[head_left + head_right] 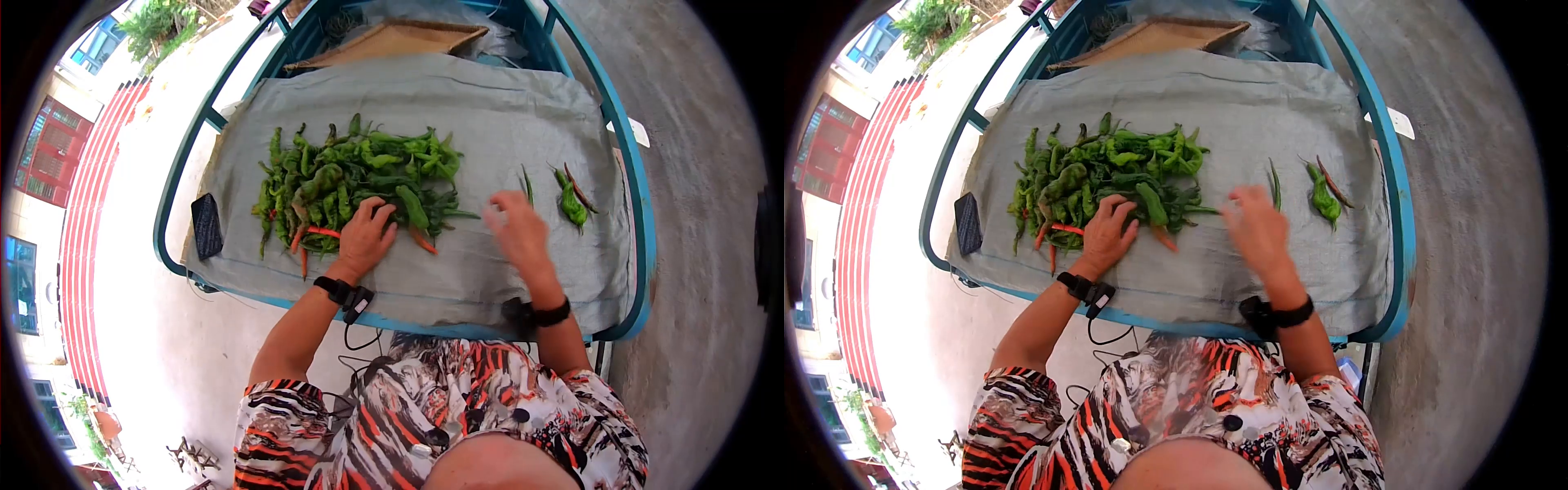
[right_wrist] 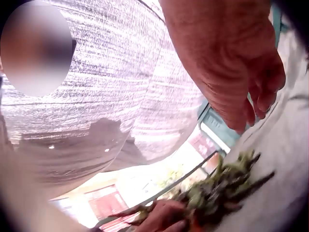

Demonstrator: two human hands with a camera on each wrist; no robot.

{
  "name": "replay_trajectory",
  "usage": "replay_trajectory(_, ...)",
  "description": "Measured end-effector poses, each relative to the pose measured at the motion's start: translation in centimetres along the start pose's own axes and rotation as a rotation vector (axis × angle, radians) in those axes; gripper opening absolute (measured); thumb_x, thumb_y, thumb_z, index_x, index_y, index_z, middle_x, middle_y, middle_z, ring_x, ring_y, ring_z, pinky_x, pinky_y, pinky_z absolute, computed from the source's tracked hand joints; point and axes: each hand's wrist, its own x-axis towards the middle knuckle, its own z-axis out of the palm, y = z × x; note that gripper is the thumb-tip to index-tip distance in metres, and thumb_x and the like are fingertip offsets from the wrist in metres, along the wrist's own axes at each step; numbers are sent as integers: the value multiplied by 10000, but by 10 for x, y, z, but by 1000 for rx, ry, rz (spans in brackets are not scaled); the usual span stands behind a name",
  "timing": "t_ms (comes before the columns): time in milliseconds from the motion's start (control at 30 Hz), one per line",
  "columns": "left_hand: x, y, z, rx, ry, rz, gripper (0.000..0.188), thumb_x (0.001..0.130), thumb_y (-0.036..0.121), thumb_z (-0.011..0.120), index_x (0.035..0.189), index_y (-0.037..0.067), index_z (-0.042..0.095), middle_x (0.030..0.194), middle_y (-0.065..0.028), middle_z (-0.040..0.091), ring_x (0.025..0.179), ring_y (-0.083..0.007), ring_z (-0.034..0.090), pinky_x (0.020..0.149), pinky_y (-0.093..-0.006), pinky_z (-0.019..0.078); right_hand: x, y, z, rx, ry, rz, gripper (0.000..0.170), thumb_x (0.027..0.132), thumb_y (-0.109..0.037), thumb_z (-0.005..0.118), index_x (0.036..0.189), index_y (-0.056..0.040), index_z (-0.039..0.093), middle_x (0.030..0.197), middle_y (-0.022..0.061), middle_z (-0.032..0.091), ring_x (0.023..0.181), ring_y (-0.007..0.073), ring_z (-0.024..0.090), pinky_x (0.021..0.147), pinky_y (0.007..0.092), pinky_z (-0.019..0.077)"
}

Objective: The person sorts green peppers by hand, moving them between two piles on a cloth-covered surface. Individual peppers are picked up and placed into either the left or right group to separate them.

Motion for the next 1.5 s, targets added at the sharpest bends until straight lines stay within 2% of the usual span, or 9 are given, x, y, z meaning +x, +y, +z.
replay_trajectory(200,0,-3,6,10,74,27,313,895,137,681,1188,109,576,1237,-92,513,956,-325,627,714,-417,545,-5,-60,73,-68,-179,-145,369,839,-331,710,1088,-105,557,1072,84,638,847,324,665,661,459,518)
replay_trajectory(433,0,-3,10,-22,127,22,334,886,120,686,1194,105,560,1247,-97,520,893,-335,640,673,-413,553,-6,-71,50,217,-190,105,350,902,-306,657,1174,-98,590,912,119,692,861,312,674,725,428,515)
replay_trajectory(800,3,1,18,30,115,-17,278,935,141,650,1203,142,581,1248,-76,500,782,-318,662,594,-428,556,-26,63,-33,-187,225,557,318,874,-283,675,1152,-138,616,958,94,705,937,314,677,781,446,515)
replay_trajectory(1000,4,-1,12,-52,175,108,301,930,110,646,1222,139,578,1223,-61,574,841,-301,670,634,-406,556,-40,70,-33,-235,386,335,277,889,-201,657,1149,-110,621,1028,114,669,993,314,639,793,445,506)
replay_trajectory(1100,6,3,9,-96,196,158,303,918,111,659,1213,141,593,1187,-54,600,862,-293,671,657,-387,553,-26,38,-25,273,91,321,264,925,-227,646,1149,-87,641,926,93,652,730,197,635,655,348,503)
replay_trajectory(1233,20,29,-20,-129,81,241,282,920,64,666,1195,108,621,1182,-86,622,819,-292,662,670,-398,539,-25,-29,-2,677,-211,267,323,958,-288,615,1175,-49,627,858,106,650,662,163,617,626,326,500)
replay_trajectory(1333,24,58,-33,-252,-29,164,279,914,78,681,1186,102,627,1163,-83,631,769,-266,657,669,-379,529,-28,-33,39,592,-110,-35,335,962,-283,604,1173,-24,625,841,114,651,652,169,620,631,330,505)
replay_trajectory(1433,29,71,-34,-339,-56,132,325,892,144,701,1204,146,611,1200,-71,603,826,-292,672,674,-365,538,-29,-43,23,697,-361,180,345,969,-285,592,1177,-12,625,848,107,651,656,174,619,632,337,507)
replay_trajectory(1500,30,86,-36,-315,56,109,335,901,149,695,1218,129,591,1238,-114,567,807,-296,674,664,-366,541,-29,-32,20,693,-287,217,346,972,-287,585,1176,-10,626,834,98,646,646,173,613,627,339,505)
